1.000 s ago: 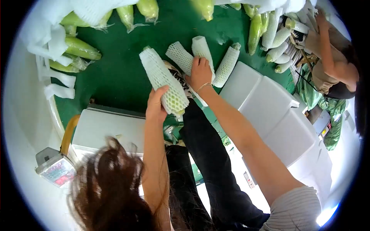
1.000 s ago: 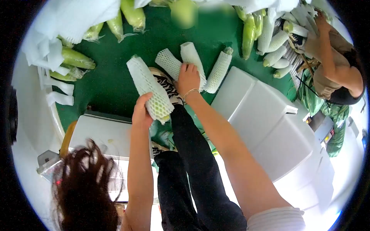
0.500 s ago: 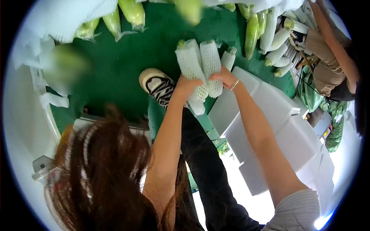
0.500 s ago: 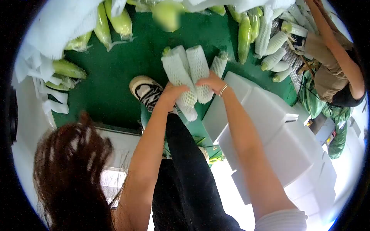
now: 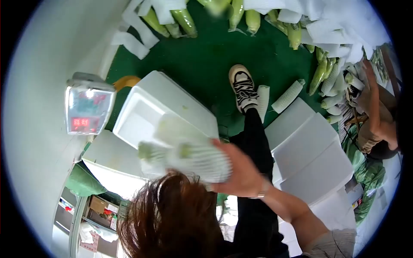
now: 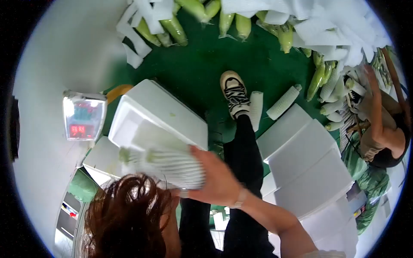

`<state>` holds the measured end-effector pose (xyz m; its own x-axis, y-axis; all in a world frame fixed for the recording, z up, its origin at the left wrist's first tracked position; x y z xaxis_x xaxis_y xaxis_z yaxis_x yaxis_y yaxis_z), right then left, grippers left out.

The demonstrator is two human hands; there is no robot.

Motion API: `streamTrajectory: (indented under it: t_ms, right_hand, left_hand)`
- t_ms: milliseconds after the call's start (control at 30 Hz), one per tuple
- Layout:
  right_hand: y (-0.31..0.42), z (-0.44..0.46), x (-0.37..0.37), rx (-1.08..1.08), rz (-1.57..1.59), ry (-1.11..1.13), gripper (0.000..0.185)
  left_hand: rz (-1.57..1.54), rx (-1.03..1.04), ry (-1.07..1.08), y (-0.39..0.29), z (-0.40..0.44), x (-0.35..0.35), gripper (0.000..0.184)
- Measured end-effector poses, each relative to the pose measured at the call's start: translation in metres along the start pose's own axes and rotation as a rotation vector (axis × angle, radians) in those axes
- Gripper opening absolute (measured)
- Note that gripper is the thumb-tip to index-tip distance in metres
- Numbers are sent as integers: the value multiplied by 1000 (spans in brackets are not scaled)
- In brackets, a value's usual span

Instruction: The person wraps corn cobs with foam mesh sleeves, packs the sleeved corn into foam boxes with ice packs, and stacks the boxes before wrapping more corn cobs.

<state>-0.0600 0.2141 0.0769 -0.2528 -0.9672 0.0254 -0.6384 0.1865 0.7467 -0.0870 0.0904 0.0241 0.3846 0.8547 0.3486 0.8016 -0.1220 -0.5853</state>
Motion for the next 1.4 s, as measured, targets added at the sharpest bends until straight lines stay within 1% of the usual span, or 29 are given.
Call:
streamTrajectory:
  t_ms: [67, 100, 133, 200, 233, 300, 333, 367, 400, 433, 467, 500, 533, 567, 667, 700, 733, 800, 867, 933, 1000, 1067, 1133, 1167, 1200, 1300, 1333, 1367, 1400]
  right_hand:
    - [-10, 39, 79, 84, -107, 142, 77]
    - [-29, 61, 109, 37, -81, 128, 73]
    - [-54, 87, 136, 256, -80, 259, 76]
    - [-86, 134, 159, 110, -127, 29, 82]
    - [-97, 152, 166, 201, -143, 113, 78]
    - [-128, 190, 178, 40, -48, -59, 77]
    - [-120, 184, 169, 156, -136, -39, 71]
    - [-124, 183, 177, 117, -222, -39, 69]
    - [-100, 154, 166, 219, -340, -23, 74]
    - [-66, 127, 158, -124, -383, -195, 78]
    - [-35, 89, 138, -288, -341, -219, 77]
    - [-37, 63, 129, -231, -247, -105, 74]
    - [-43, 39, 109, -149, -125, -21, 71]
    - [-56, 12, 75, -101, -26, -171, 62]
    - [-130, -49, -46, 67, 26, -576, 44]
    - [-173, -72, -78, 271, 47, -709, 42]
    - [-203, -95, -106, 474, -107, -778, 39]
    - [-291, -105, -120, 593, -73, -800, 41]
    - [-349, -106, -125, 786, -195, -722, 48]
    - [-380, -95, -123, 903, -180, -669, 53]
    - [-392, -67, -125, 984, -153, -623, 58]
    - [-411, -37, -121, 1125, -149, -435, 64]
    - [-436, 17, -124, 1030, -155, -509, 46]
    - [-435, 33, -129, 997, -324, -596, 38]
    - [-442, 38, -136, 999, -238, -724, 37]
    - [-409, 35, -157, 792, -121, -796, 55]
    - [-394, 32, -167, 795, -126, -805, 55]
    - [-376, 33, -180, 705, -17, -809, 55]
    - [-352, 31, -190, 614, 93, -805, 55]
  left_hand:
    - [-39, 12, -184, 6, -17, -92, 55]
    - [-64, 16, -264, 14, -19, -139, 53]
    - [-97, 21, -334, 24, -17, -184, 51]
    - [-159, 37, -357, 41, 4, -249, 46]
    - [-190, 51, -337, 48, 20, -267, 45]
    - [-212, 79, -292, 59, 51, -281, 41]
    - [-78, 96, -378, 50, 56, -269, 44]
    - [-10, 96, -480, 53, 55, -272, 45]
    - [65, 103, -573, 50, 57, -273, 47]
    - [330, 30, -607, 36, 44, -247, 57]
    - [649, 65, -768, 36, 19, -260, 58]
    - [969, 119, -907, 31, 1, -264, 60]
    - [1122, 240, -911, -10, -16, -194, 61]
    - [1135, 338, -821, -13, -23, -179, 58]
    - [989, 206, -574, -8, -28, -109, 39]
    - [927, 228, -458, -1, -29, -85, 36]
    - [868, 247, -340, 5, -29, -62, 33]
    - [735, 212, -214, 17, -24, -23, 30]
    - [771, 170, -183, 24, -14, 5, 28]
    - [685, 42, -155, 33, -5, 28, 27]
    - [727, 62, -111, 37, 17, 42, 27]
    - [768, -19, -57, 40, 40, 74, 28]
    - [812, -49, -63, 44, 64, 85, 31]
    - [840, -71, -25, 45, 68, 89, 29]
    - [864, -97, 11, 46, 69, 90, 28]
    - [887, -175, -46, 53, 62, 70, 25]
    - [886, -189, -68, 55, 61, 62, 25]
    - [859, -158, 54, 60, 67, 52, 27]
    - [794, -91, -7, 67, 73, 32, 32]
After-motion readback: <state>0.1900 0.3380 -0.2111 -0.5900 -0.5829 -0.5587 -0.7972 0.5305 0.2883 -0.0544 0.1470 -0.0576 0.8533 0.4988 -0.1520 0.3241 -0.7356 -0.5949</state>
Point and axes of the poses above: each hand's wrist, its own z-axis towards the middle knuckle, its own x-axis out of the palm, y = z × x, the point moved 9 cm from there along z, towards the middle knuckle, and after that the axes turned 4 degrees about x, right-handed, at the moved point
